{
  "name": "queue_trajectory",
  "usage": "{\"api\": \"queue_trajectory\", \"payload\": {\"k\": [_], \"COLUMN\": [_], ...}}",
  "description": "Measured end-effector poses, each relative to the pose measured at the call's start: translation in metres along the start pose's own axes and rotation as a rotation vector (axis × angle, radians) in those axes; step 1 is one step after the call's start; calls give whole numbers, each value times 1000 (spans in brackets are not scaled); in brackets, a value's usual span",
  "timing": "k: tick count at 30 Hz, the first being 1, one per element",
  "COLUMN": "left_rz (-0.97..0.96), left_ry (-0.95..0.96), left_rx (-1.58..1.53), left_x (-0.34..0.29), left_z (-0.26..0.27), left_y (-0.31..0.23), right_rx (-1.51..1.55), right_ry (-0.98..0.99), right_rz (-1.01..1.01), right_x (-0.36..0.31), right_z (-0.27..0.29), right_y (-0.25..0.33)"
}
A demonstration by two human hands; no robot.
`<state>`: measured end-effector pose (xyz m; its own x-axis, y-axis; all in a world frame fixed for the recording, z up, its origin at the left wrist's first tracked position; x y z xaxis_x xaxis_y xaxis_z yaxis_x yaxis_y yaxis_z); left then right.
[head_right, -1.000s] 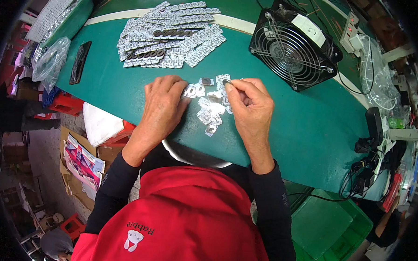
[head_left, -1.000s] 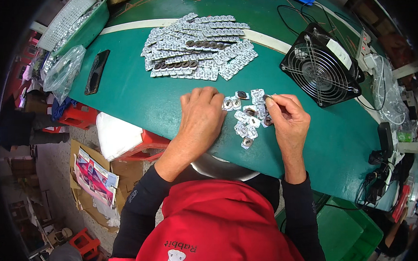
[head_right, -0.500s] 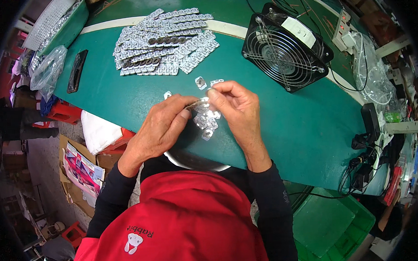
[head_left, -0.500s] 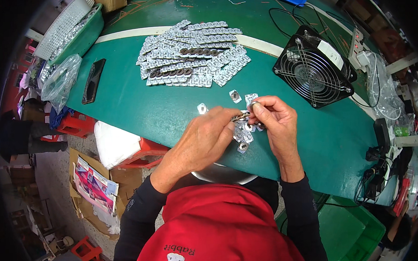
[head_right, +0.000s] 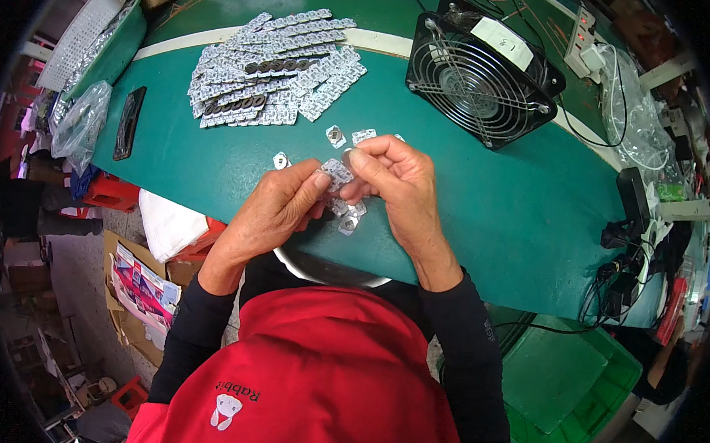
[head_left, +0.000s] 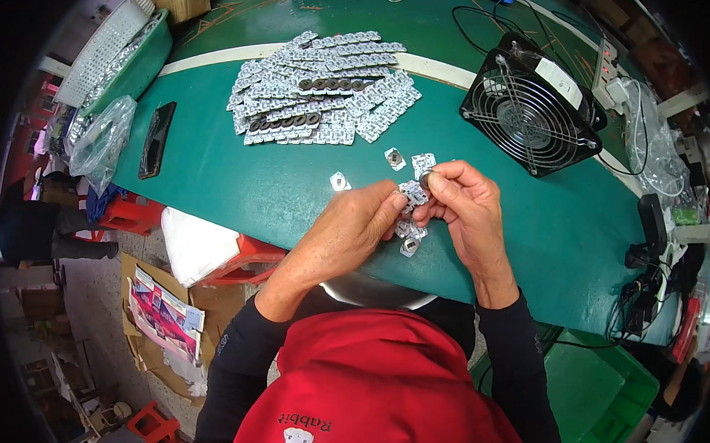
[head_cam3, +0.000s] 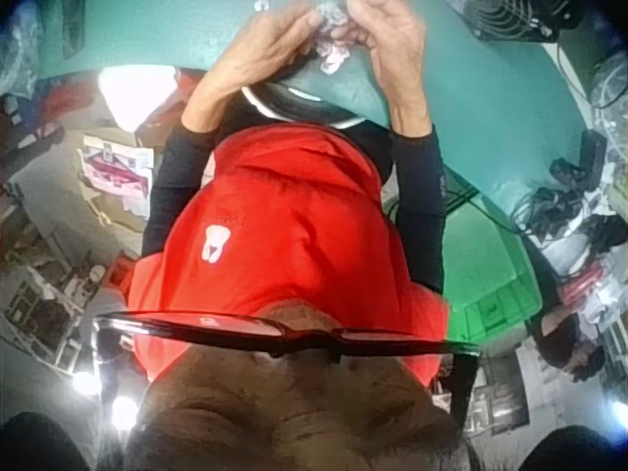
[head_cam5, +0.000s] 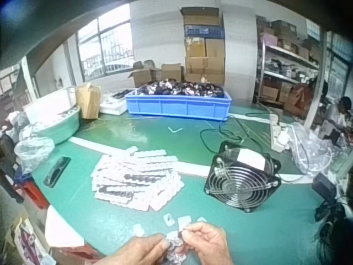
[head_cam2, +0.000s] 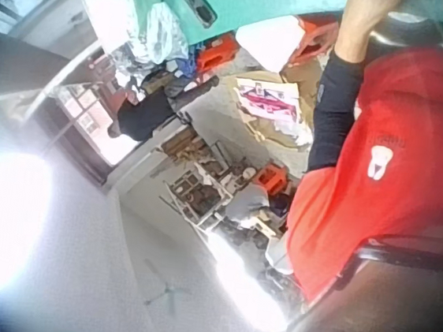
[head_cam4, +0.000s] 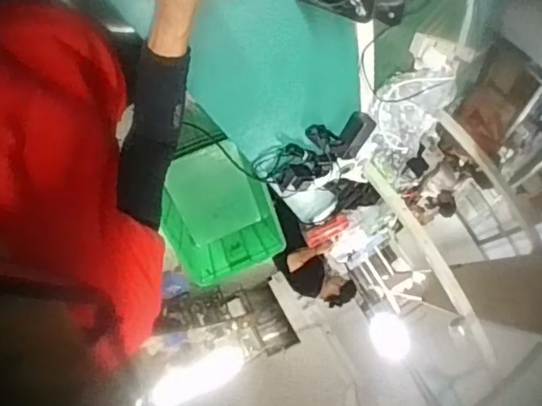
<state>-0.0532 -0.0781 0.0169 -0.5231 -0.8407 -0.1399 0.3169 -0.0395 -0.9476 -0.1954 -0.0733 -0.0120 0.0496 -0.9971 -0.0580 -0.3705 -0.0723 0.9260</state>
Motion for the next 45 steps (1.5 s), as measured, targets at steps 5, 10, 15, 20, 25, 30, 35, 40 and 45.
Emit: {"api": "queue_trajectory", "payload": {"k": [5,10,15,20,25,30,35,40,45], "left_rz": [35,183,127,34,-13,-201,-151,-171,-196], "left_ry": [22,70,92,102,-10,-220,-307,-369,-390], "left_rx": [-25,-145,-58,-68,24,503,656,683,591], "left_x": [1,0,-2,-4,-2,-6,-4,-1,1], "left_z": [-1,-3,-2,-8,-11,-12,-17,-18,-22], "left_y": [2,7,1,-3,2,-9,-4,-4,-7], "right_rx": [-86,-118,-295,83,15,-148,-233,-230,-198], "right_ry": [20,21,46,192,100,29,-30,-46,-108], "right_rz": [-39,-37,0,-272,-199,-80,0,17,124], "right_x": [-1,-3,-3,-2,-1,-3,-4,-4,-4], "right_z": [-2,-3,-1,-6,-5,-5,-5,-4,-3], "right_y": [-3,-4,-5,-10,-14,-13,-15,-15,-12]}}
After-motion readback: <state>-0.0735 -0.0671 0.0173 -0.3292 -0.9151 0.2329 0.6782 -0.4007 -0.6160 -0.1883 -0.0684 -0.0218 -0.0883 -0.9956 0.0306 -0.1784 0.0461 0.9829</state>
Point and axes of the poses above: each hand's wrist, its own x-axis towards the middle knuckle, its own z-axis out of the back of the hand, y = z × x, the point moved 5 cm from there along x, towards the middle knuckle, and after that the axes turned 7 degrees about -x, right-handed, at the moved point
